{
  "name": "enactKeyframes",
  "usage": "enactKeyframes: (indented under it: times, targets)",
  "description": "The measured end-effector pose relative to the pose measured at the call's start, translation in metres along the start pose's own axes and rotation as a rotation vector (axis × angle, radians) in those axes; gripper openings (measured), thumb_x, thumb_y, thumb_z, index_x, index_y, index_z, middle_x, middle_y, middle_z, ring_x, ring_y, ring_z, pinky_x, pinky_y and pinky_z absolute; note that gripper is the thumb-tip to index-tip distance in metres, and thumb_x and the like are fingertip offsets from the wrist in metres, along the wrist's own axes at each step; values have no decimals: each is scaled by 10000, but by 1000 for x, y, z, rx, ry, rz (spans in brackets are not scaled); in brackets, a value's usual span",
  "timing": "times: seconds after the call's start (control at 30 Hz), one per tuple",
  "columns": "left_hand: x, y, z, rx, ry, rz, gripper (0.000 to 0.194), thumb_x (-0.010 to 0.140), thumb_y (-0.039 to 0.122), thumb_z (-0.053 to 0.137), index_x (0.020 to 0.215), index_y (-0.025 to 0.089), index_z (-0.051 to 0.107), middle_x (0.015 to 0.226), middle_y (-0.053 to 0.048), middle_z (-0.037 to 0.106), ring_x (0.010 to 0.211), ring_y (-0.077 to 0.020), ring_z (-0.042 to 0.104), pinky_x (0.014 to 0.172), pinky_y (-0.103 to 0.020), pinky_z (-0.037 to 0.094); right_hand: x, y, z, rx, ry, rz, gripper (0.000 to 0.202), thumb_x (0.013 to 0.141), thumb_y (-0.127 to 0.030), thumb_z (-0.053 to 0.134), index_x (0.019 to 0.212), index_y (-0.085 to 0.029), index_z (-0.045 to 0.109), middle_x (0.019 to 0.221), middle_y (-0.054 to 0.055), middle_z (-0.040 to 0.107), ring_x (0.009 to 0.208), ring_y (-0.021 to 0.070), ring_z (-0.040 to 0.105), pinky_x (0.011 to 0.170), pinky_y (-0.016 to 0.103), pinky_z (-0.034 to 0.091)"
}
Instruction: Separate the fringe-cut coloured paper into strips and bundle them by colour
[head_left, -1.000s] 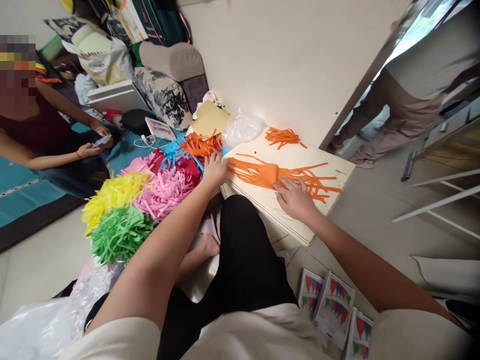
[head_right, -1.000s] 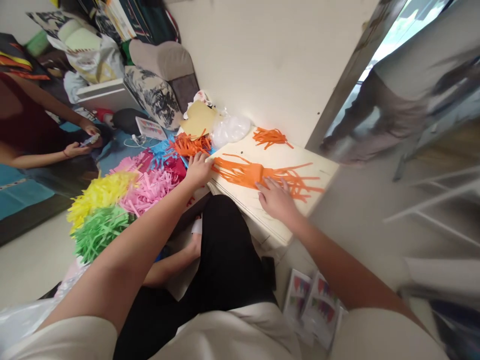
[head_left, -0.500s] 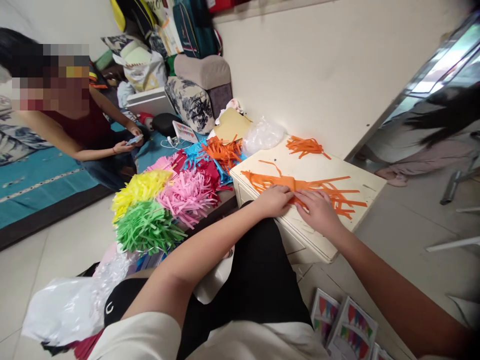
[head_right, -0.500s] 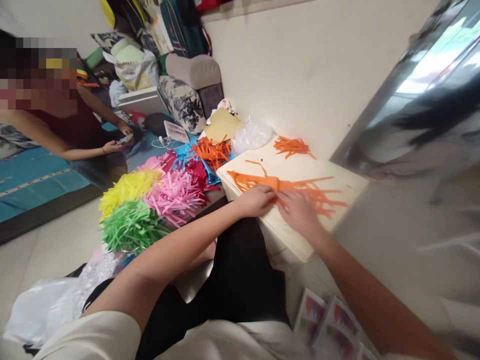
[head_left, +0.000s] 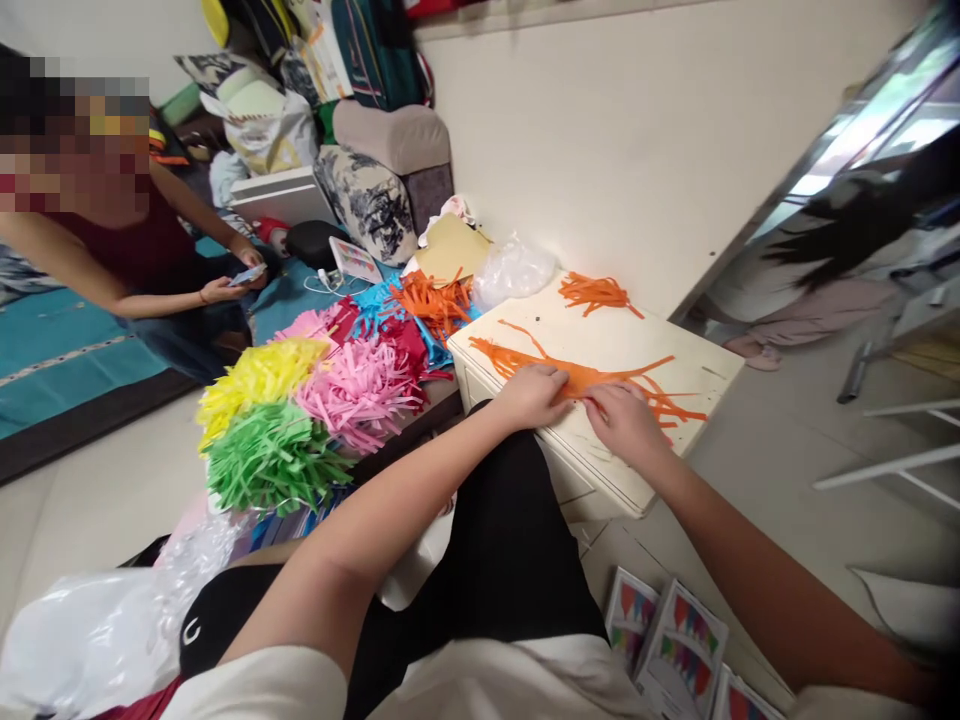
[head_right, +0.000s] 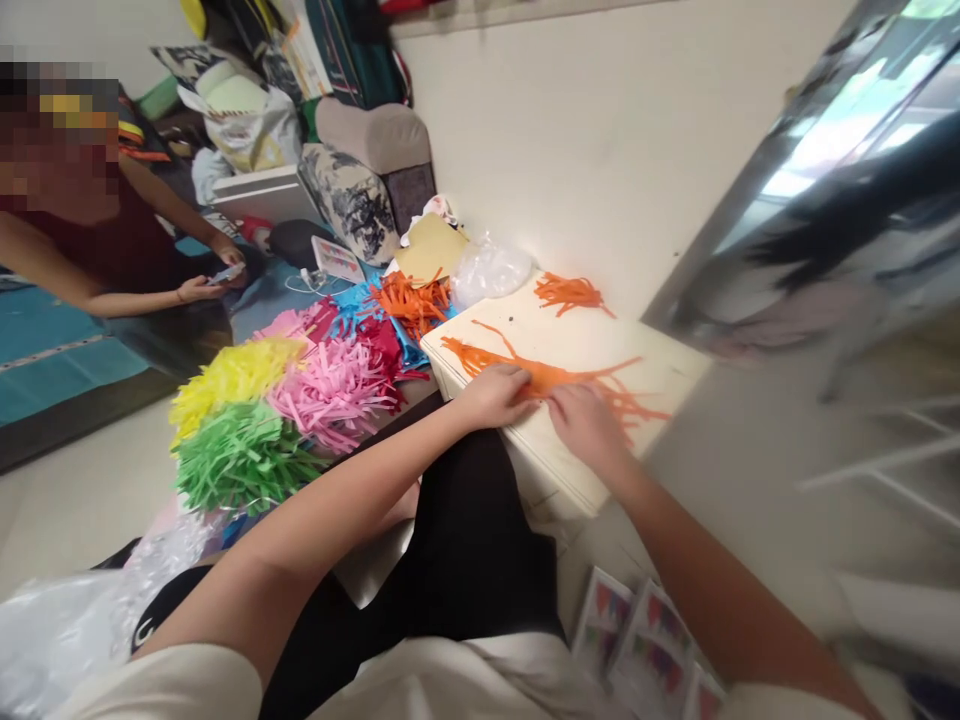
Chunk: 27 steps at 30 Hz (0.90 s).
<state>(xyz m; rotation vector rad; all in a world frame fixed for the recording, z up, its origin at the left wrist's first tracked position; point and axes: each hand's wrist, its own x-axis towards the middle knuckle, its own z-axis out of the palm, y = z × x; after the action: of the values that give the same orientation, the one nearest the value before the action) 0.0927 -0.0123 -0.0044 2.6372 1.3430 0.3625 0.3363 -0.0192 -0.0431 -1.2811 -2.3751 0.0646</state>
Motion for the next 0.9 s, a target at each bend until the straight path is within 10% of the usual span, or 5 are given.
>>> enactKeyframes:
  times: [0.3,0.57,0.9]
  targets:
    - [-5,-15,-4,9,-37,-4,252,1077,140,582,1058,182,830,1158,-182,841,1166,-335,810,1087,-462,636,1,-3,-21,171,-86,130,378,1142,-400,529,1004,-252,848,998,102,894,936,324,780,1020,481,575]
    - [-8,-30,-12,-101,-65,-25,311,1111,185,582,1364,172,763,1266,-183,881,1207,-346,854,1079,-457,657,23,-9,-38,364,-212,361,284,1109,-420,611,996,-245,804,905,51,820,784,253,700,704,372,533]
    - [12,-48,-9,-318,30,-206,313,1027,98,657,1292,261,688,1172,-78,901,1101,-284,858,1022,-402,650,40,8,-26,27,-286,396,325,1114,-464,664,865,-259,700,875,65,764,790,248,654,704,385,408]
